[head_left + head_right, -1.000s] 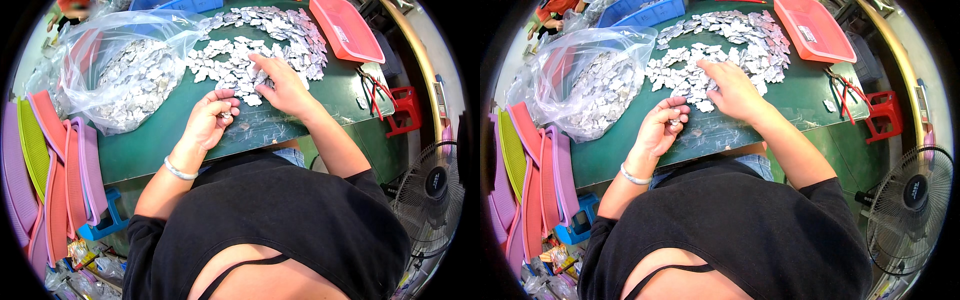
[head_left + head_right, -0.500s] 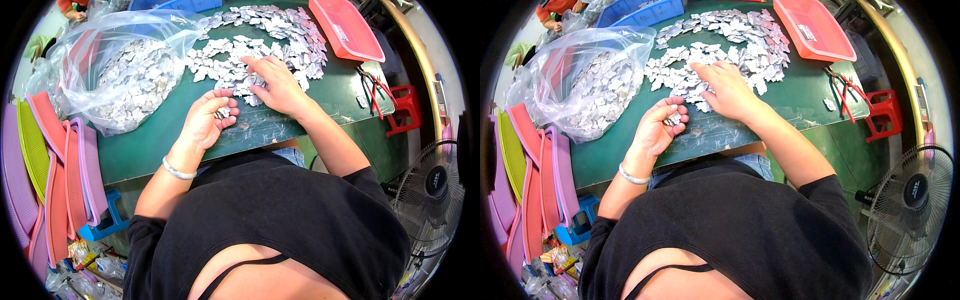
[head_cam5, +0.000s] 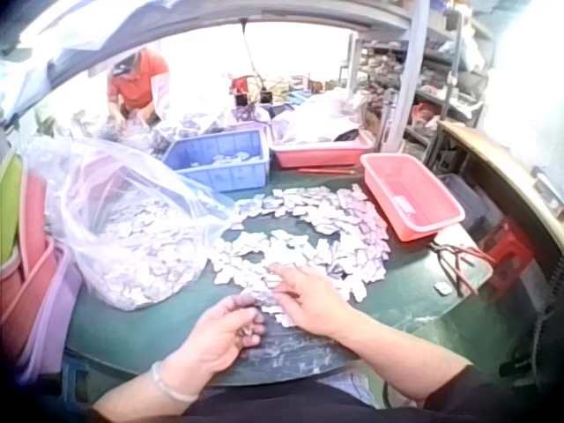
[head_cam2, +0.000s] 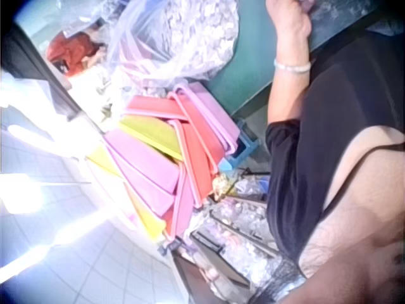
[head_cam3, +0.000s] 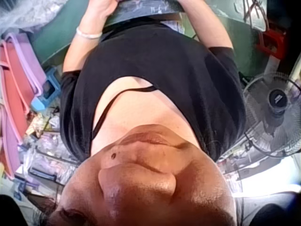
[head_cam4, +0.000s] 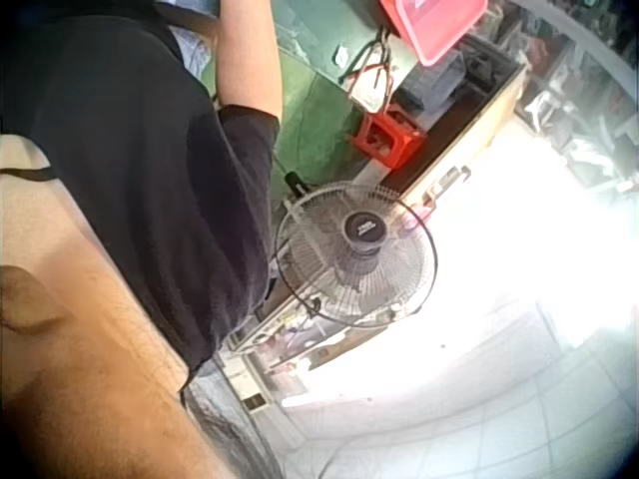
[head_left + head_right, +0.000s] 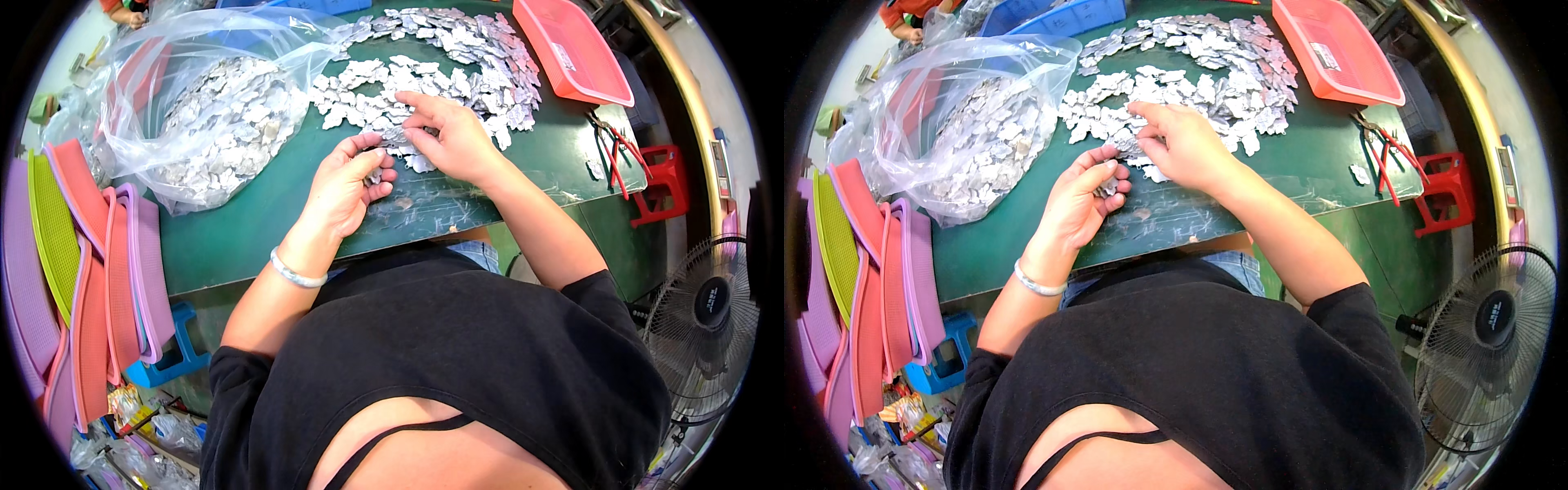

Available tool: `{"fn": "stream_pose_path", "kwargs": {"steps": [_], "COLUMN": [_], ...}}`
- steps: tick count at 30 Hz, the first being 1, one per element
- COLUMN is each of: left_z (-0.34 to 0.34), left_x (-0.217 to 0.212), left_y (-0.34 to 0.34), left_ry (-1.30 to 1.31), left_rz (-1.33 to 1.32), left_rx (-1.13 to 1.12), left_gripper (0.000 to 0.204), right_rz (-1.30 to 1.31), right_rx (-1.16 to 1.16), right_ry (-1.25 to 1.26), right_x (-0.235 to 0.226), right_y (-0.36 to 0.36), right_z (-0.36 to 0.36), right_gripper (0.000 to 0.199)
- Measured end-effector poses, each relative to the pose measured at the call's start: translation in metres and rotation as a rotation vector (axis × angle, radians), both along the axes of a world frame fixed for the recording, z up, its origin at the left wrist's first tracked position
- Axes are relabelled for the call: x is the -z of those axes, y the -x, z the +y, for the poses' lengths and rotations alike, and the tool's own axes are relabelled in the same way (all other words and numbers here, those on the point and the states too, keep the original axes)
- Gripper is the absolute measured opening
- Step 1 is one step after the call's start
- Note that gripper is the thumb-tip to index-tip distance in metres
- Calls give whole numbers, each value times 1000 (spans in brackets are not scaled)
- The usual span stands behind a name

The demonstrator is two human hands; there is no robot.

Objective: The person sits at a green worktable and repeatedly picks up small silver metal pieces, trims their edges with red-handled pliers, and places the trimmed pieces into a clear plastic bag. The person handles the pieces one at a time, occasionally adjusting the pile on the table.

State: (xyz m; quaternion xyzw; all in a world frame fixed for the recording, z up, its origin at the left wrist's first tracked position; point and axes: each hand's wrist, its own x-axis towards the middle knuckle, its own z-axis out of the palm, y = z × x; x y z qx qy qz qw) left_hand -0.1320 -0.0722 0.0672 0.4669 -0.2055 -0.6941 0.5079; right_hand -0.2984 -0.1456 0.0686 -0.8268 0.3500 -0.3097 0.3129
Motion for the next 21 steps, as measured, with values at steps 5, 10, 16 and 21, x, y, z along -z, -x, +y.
{"fn": "stream_pose_path", "kwargs": {"steps": [5, 10, 16, 21], "left_z": [-4, -2, -2, -1], "left_x": [6, 0, 3, 1], "left_y": [0, 1, -2, -3], "left_ry": [27, -16, 12, -11], "left_rz": [6, -37, 77, 15], "left_rx": [0, -55, -27, -30], "left_gripper": [15, 10, 12, 14], "right_rz": [-1, 333, 262, 186], "right_rx": [-150, -147, -138, -154], "right_ry": [3, 324, 267, 425], "right_x": [-6, -6, -4, 1], "right_y": [5, 19, 18, 16], "right_z": [2, -6, -6, -6], "right_gripper": [51, 56, 54, 50]}}
